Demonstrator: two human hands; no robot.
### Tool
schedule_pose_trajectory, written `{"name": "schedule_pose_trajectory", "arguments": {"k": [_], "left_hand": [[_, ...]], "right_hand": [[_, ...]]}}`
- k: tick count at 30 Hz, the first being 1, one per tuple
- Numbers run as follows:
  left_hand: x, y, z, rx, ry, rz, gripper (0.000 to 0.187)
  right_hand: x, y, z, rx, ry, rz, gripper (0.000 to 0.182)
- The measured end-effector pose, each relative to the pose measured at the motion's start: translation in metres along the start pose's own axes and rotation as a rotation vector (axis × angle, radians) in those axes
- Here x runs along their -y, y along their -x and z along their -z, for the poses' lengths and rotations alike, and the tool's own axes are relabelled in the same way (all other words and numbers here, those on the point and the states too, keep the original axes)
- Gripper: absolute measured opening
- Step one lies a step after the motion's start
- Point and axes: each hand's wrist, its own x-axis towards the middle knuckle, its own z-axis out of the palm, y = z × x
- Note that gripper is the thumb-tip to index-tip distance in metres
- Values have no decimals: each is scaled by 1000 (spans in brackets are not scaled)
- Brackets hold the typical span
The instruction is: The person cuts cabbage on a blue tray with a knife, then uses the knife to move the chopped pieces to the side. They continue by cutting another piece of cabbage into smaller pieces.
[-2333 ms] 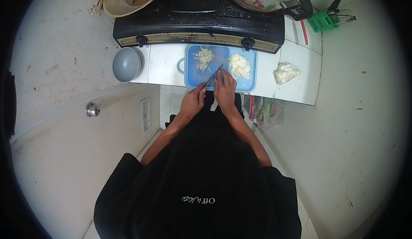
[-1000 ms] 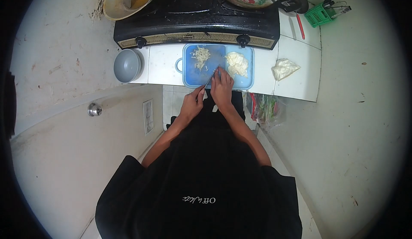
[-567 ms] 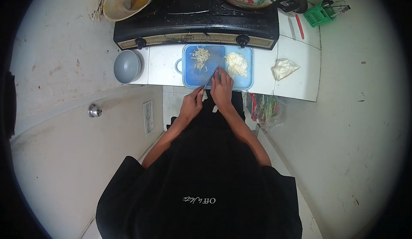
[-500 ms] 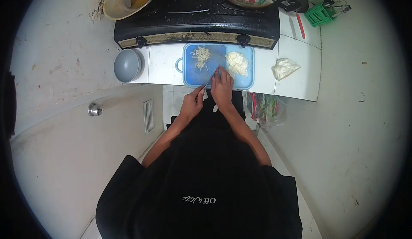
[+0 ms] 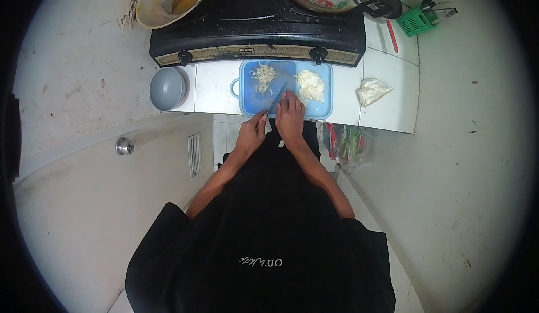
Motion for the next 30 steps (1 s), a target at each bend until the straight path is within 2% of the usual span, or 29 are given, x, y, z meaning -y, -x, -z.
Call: {"name": "schedule_pose_trajectory", "arguments": {"k": [3, 5, 8, 15, 18, 25, 26, 28, 30], "left_hand": [[0, 5, 2, 26, 88, -29, 34], [-9, 6, 10, 102, 77, 64, 35], [7, 5, -1, 12, 85, -48, 34], [7, 2, -1, 31, 29, 7, 33], [12, -6, -3, -74, -30, -59, 33], [13, -18, 18, -49, 1, 48, 38], [12, -20, 21, -25, -4, 94, 39], [13, -21, 22, -55, 7, 43, 36], [13, -21, 22, -84, 16, -3, 34]], "right_hand": [[1, 0, 2, 44, -2, -19, 41], [1, 0, 3, 43, 5, -21, 41], [0, 0, 0, 35, 12, -11, 41], [-1, 2, -2, 18, 18, -8, 41], [1, 2, -1, -2, 3, -8, 41], [-7, 3, 6, -76, -16, 43, 39], [-9, 3, 8, -78, -83, 37, 38], [-13, 2, 14, -81, -146, 32, 38], [-19, -1, 21, -211, -290, -48, 34]]}}
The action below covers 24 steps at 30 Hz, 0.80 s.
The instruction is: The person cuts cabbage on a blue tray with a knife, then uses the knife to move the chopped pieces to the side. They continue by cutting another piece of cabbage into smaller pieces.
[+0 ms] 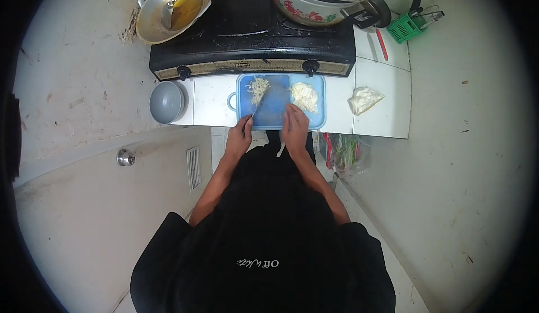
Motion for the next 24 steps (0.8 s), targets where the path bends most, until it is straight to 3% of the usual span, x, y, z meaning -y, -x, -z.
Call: {"name": "schedule_pose_trajectory", "arguments": {"k": [3, 8, 13, 19, 24], "left_hand": [[-1, 5, 4, 27, 62, 44, 36], [-3, 13, 10, 210, 96, 98, 35], [0, 12, 13, 236, 81, 119, 35], [4, 6, 16, 197, 66, 113, 35], [3, 8, 18, 208, 67, 122, 37]], "right_hand": [[-12, -4, 15, -84, 50, -173, 29], [-30, 0, 25, 96, 168, -252, 27], [-25, 1, 10, 136, 67, -458, 42], [-24, 2, 4, 67, -33, -419, 47], [-32, 4, 6, 139, -5, -348, 47]]}}
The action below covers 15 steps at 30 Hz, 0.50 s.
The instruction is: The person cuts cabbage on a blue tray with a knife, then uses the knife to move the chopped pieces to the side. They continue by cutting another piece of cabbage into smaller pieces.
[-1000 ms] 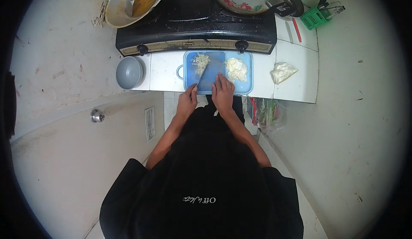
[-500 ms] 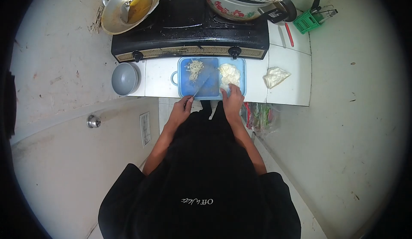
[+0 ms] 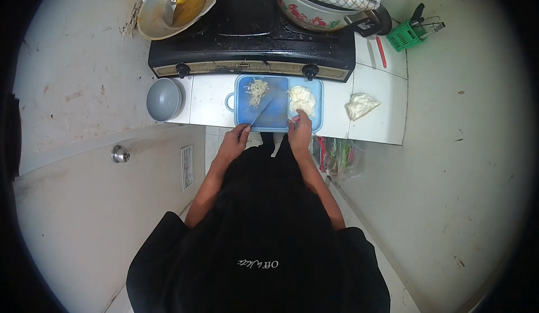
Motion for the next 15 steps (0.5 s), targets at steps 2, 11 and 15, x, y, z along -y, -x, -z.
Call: {"name": "schedule_pose_trajectory", "arguments": {"k": [2, 11, 15], "left_hand": [[-1, 2, 0, 28, 27, 9, 38], [9, -10, 1, -50, 59, -25, 41], [10, -19, 1, -106, 53, -43, 41]], "right_hand": [[-5, 0, 4, 33, 1, -10, 43], [37, -22, 13, 120, -509, -249, 18], [32, -41, -15, 182, -552, -170, 18]]}}
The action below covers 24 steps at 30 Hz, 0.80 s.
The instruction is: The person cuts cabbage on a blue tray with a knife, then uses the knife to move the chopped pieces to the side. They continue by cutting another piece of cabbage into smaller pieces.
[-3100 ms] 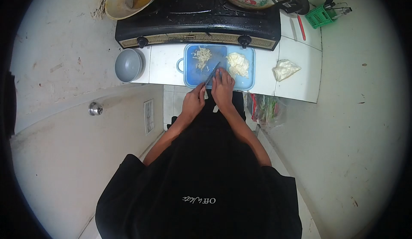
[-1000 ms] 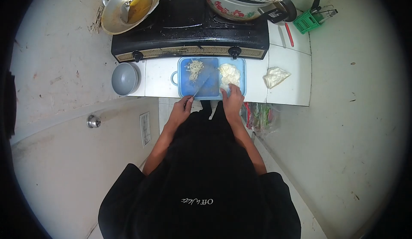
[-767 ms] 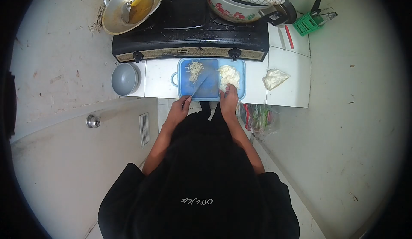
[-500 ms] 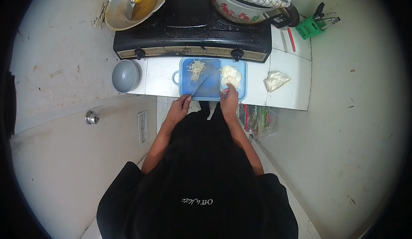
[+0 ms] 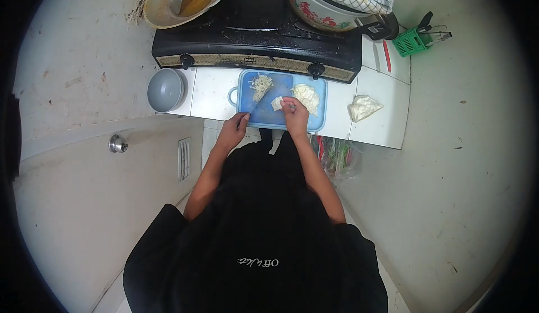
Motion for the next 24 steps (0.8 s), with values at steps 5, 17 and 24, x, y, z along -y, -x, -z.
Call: {"name": "schedule_pose_trajectory", "arguments": {"k": [5, 17, 24], "left_hand": [[-5, 2, 3, 36, 10, 64, 39], [-10, 6, 4, 48, 9, 128, 39], [-3, 4, 2, 3, 55, 41, 42]], "right_hand": [[0, -7, -6, 73, 316, 86, 23], [34, -16, 9, 308, 887, 499, 36], [35, -21, 8, 276, 786, 320, 18]]}}
